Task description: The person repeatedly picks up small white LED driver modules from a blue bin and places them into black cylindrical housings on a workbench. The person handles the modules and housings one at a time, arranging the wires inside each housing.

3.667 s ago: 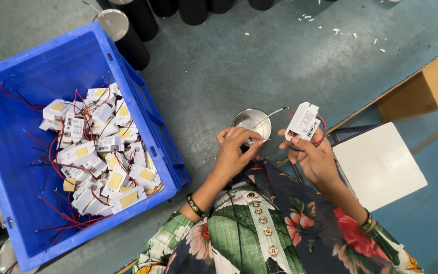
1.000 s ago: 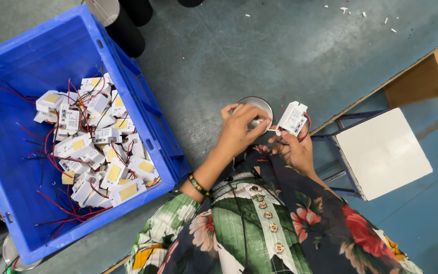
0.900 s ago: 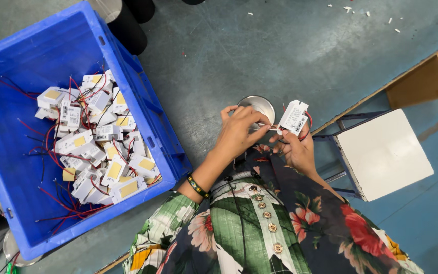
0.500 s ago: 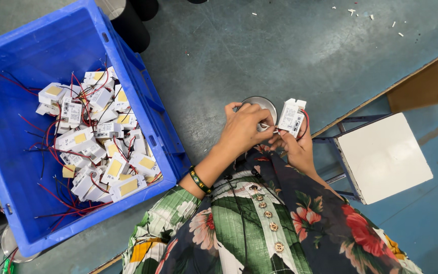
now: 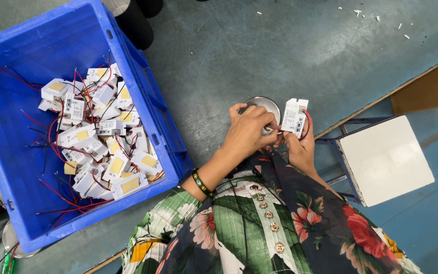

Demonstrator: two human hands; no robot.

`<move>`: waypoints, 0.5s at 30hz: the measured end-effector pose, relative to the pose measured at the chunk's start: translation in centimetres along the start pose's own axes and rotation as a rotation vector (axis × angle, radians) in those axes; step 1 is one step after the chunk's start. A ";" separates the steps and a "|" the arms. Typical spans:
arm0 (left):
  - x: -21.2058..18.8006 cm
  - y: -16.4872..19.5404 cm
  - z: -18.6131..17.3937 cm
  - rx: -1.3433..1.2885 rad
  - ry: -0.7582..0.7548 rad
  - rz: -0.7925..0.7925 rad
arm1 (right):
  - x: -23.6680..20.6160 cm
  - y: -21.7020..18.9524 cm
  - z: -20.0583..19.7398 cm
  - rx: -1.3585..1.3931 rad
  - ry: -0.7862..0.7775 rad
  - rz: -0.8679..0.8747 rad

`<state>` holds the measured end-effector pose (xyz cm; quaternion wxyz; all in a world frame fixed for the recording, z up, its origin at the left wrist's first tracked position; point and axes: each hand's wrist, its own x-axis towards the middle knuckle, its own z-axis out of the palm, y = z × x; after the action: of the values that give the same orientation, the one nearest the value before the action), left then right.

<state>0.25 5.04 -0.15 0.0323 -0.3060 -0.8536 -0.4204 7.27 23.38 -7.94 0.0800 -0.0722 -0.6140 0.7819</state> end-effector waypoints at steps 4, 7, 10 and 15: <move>0.0 0.2 0.0 0.008 0.008 0.000 | 0.1 0.0 0.1 -0.044 0.003 -0.030; 0.0 0.2 -0.1 0.043 0.010 0.004 | 0.0 -0.1 0.3 0.013 0.028 -0.003; 0.0 0.2 -0.3 0.051 0.018 0.007 | 0.0 -0.2 0.4 0.057 -0.002 -0.020; -0.2 0.1 -0.2 0.023 0.037 0.010 | -0.1 0.0 0.4 0.031 0.001 -0.006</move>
<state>0.40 4.84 0.06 0.0536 -0.3020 -0.8560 -0.4161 7.31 23.00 -7.89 0.0836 -0.0694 -0.6022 0.7909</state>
